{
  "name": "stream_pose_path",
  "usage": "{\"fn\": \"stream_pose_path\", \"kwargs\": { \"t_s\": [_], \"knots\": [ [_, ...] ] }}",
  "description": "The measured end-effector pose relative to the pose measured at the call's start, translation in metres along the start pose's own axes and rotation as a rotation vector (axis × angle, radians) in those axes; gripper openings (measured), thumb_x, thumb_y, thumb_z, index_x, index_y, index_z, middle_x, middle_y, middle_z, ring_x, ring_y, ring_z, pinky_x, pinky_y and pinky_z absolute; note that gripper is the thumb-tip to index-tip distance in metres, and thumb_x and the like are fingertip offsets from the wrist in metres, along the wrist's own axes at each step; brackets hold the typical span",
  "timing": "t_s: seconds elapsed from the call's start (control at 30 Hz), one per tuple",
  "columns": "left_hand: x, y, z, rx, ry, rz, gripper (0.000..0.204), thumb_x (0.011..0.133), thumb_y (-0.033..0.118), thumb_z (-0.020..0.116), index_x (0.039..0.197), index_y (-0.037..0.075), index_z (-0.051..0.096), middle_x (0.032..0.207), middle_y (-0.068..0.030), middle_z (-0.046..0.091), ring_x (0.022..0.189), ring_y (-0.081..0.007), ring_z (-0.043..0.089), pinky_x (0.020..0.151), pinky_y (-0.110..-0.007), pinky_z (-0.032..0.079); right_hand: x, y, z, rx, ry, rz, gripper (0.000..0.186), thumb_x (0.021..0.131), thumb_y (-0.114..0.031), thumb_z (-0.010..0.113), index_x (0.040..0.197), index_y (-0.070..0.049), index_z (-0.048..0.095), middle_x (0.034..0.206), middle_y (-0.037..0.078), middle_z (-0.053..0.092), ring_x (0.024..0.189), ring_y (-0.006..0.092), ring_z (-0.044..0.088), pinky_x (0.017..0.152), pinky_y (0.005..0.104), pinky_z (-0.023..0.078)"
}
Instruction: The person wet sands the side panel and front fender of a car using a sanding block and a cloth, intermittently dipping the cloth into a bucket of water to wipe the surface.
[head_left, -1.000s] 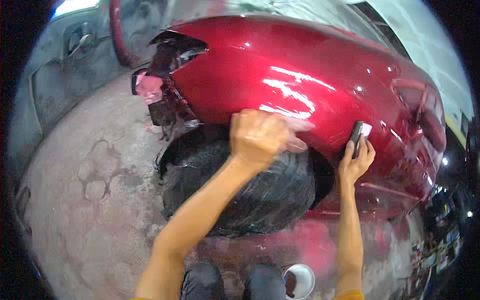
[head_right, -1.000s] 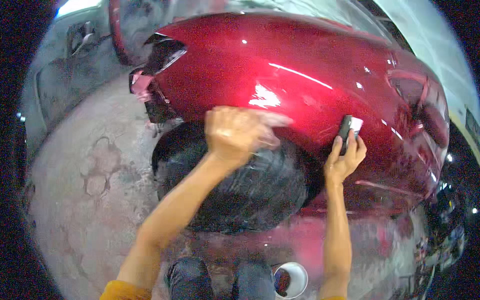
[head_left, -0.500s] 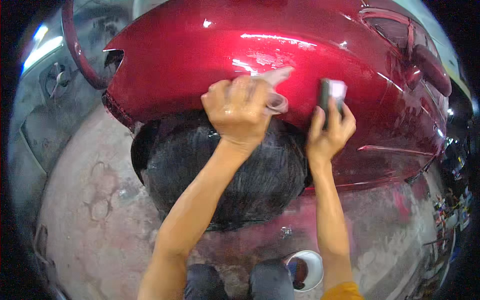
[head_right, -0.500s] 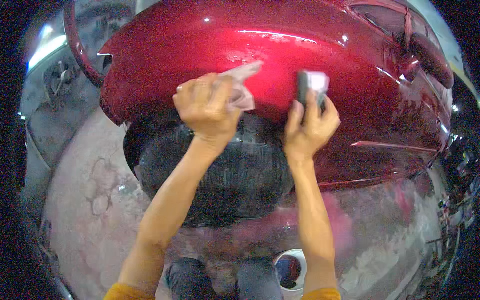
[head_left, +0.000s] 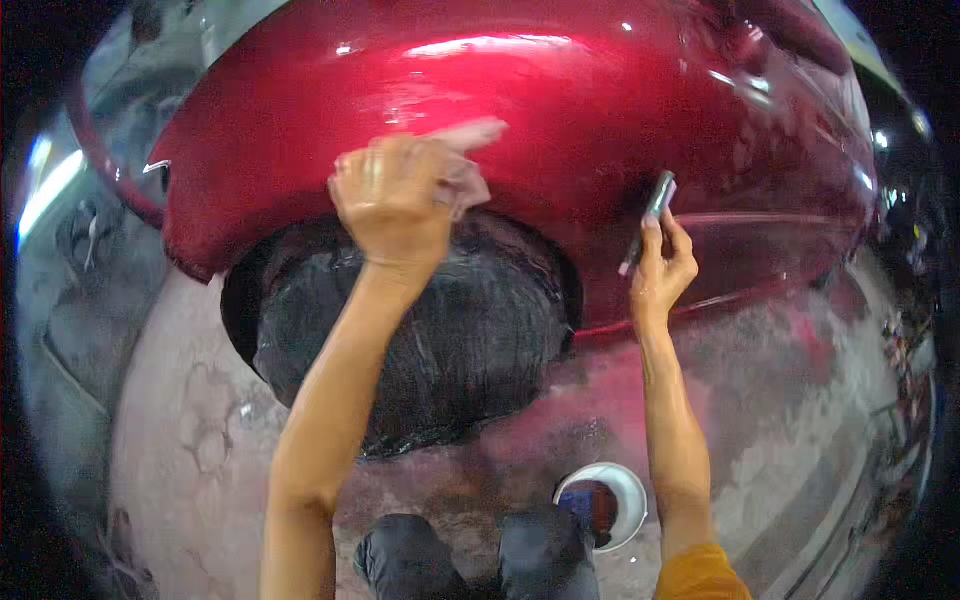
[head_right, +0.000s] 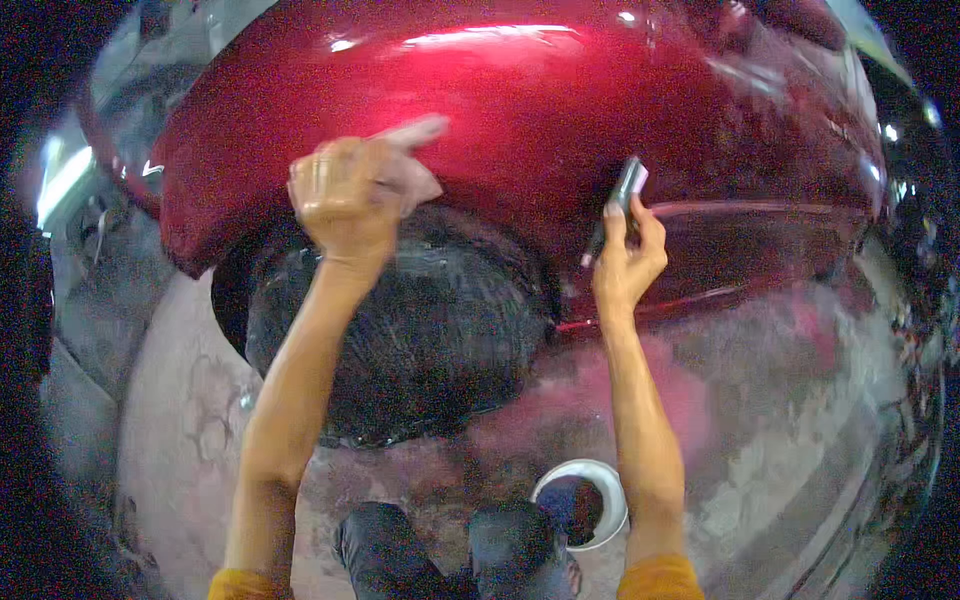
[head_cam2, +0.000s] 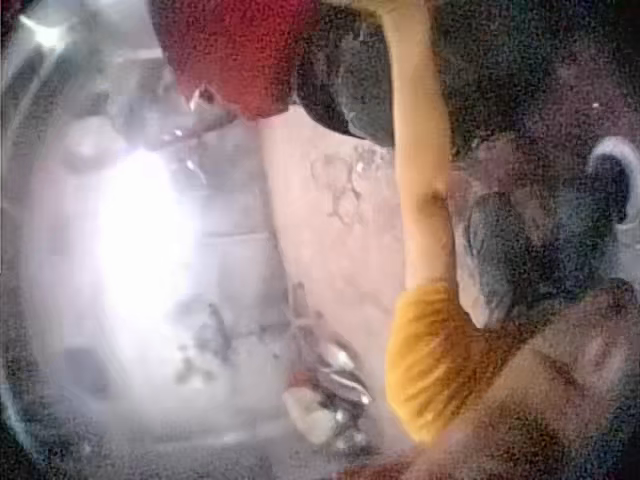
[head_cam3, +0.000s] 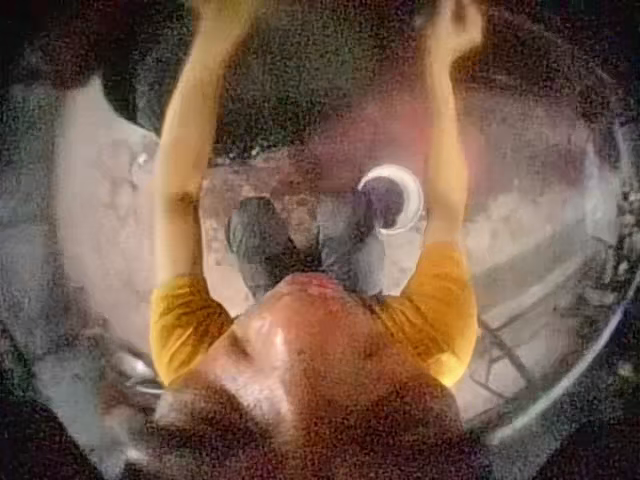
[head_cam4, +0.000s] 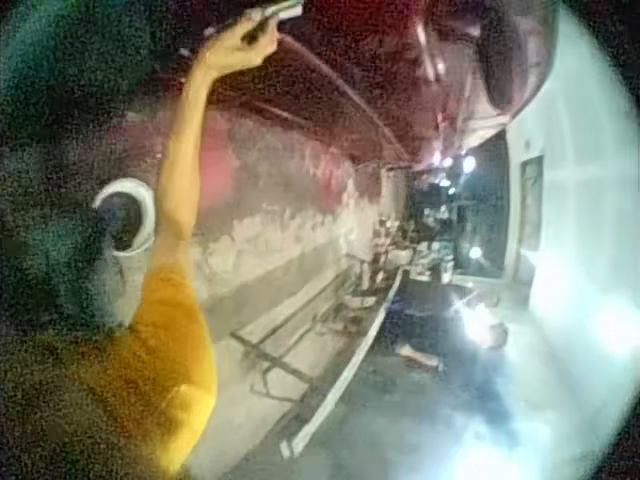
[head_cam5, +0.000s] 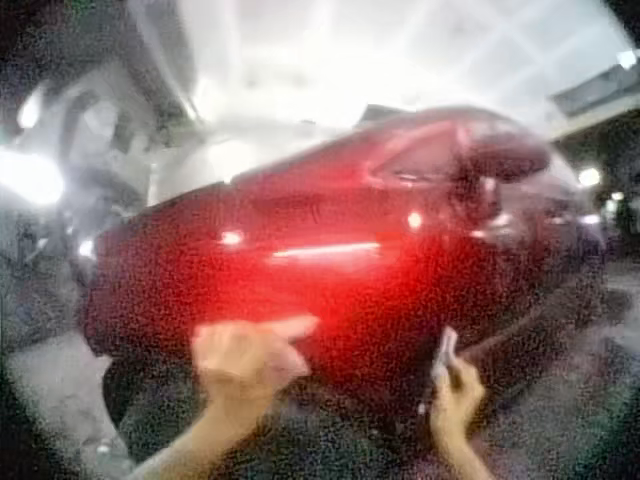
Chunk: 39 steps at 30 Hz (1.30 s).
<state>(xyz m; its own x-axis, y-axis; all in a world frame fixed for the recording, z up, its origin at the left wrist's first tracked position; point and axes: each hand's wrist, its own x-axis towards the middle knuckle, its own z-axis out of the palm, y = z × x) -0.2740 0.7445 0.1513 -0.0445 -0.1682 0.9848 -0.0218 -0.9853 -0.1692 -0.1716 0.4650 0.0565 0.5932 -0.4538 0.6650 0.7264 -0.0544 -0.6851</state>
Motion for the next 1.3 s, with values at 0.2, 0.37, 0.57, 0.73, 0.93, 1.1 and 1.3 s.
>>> {"fn": "stream_pose_path", "kwargs": {
  "t_s": [0.2, 0.37, 0.57, 0.73, 0.93, 1.1, 1.3],
  "knots": [
    [0.016, 0.040, 0.038, 0.145, 0.022, 0.016, 0.024, 0.069, 0.024, 0.079, 0.091, 0.021, 0.071, 0.095, -0.0009, 0.066, 0.089, -0.0309, 0.062, 0.074, -0.047, 0.047, -0.036, 0.006, -0.069, 0.131, 0.019, 0.114, 0.032, 0.100, -0.011, 0.071, 0.127, 0.006, 0.071, 0.102, 0.005, 0.073, 0.087, 0.0086, 0.063, 0.077, 0.0250, 0.051],
    [-0.015, 0.126, 0.095, -0.095, -0.058, 0.310, 0.012, 0.081, 0.031, 0.065, 0.085, 0.021, 0.067, 0.088, -0.0003, 0.058, 0.084, -0.0273, 0.056, 0.069, -0.047, 0.041, -0.068, 0.013, -0.136, 0.006, 0.101, 0.313, 0.030, 0.100, -0.010, 0.071, 0.126, 0.005, 0.072, 0.099, 0.002, 0.071, 0.084, 0.0054, 0.059, 0.072, 0.0228, 0.048],
    [-0.117, 0.207, 0.069, -0.259, -0.839, 0.473, 0.017, 0.085, 0.026, 0.068, 0.092, 0.018, 0.081, 0.107, -0.0017, 0.068, 0.110, -0.0280, 0.058, 0.089, -0.046, 0.044, -0.085, 0.017, -0.194, 0.045, 0.117, 0.371, 0.028, 0.098, -0.007, 0.073, 0.123, 0.005, 0.073, 0.099, 0.001, 0.071, 0.086, 0.0065, 0.060, 0.078, 0.0233, 0.049],
    [-0.211, 0.267, -0.038, -0.903, -1.419, -0.263, 0.052, 0.089, 0.058, 0.071, 0.095, 0.007, 0.077, 0.095, -0.0197, 0.074, 0.092, -0.0407, 0.072, 0.079, -0.052, 0.058, -0.103, 0.004, -0.237, 0.019, 0.149, 0.469, 0.030, 0.100, -0.012, 0.071, 0.124, 0.006, 0.072, 0.103, 0.002, 0.071, 0.090, 0.0071, 0.061, 0.081, 0.0228, 0.050],
    [-0.293, 0.310, -0.108, -1.033, -2.105, -0.084, 0.066, 0.087, 0.072, 0.066, 0.095, 0.007, 0.079, 0.095, -0.0209, 0.076, 0.089, -0.0410, 0.074, 0.081, -0.052, 0.058, -0.138, -0.013, -0.262, 0.084, 0.070, 0.650, 0.032, 0.099, -0.015, 0.073, 0.122, 0.007, 0.071, 0.102, 0.004, 0.072, 0.095, 0.0097, 0.064, 0.083, 0.0249, 0.050],
    [-0.330, 0.332, -0.110, -0.917, -1.845, 0.165, 0.029, 0.087, 0.031, 0.075, 0.103, 0.008, 0.079, 0.102, -0.0199, 0.075, 0.097, -0.0370, 0.074, 0.086, -0.047, 0.060, -0.169, -0.024, -0.288, 0.061, -0.085, 0.840, 0.030, 0.098, -0.015, 0.073, 0.119, 0.007, 0.072, 0.098, 0.002, 0.071, 0.088, 0.0075, 0.062, 0.077, 0.0231, 0.049],
    [-0.372, 0.356, -0.114, -0.793, -2.016, 0.273, 0.052, 0.085, 0.027, 0.078, 0.131, 0.009, 0.063, 0.128, -0.0210, 0.066, 0.119, -0.0413, 0.065, 0.097, -0.050, 0.056, -0.200, -0.034, -0.329, -0.051, -0.163, 1.026, 0.025, 0.097, -0.016, 0.073, 0.114, 0.003, 0.074, 0.090, -0.001, 0.070, 0.076, 0.0045, 0.060, 0.070, 0.0222, 0.048]
  ]
}}
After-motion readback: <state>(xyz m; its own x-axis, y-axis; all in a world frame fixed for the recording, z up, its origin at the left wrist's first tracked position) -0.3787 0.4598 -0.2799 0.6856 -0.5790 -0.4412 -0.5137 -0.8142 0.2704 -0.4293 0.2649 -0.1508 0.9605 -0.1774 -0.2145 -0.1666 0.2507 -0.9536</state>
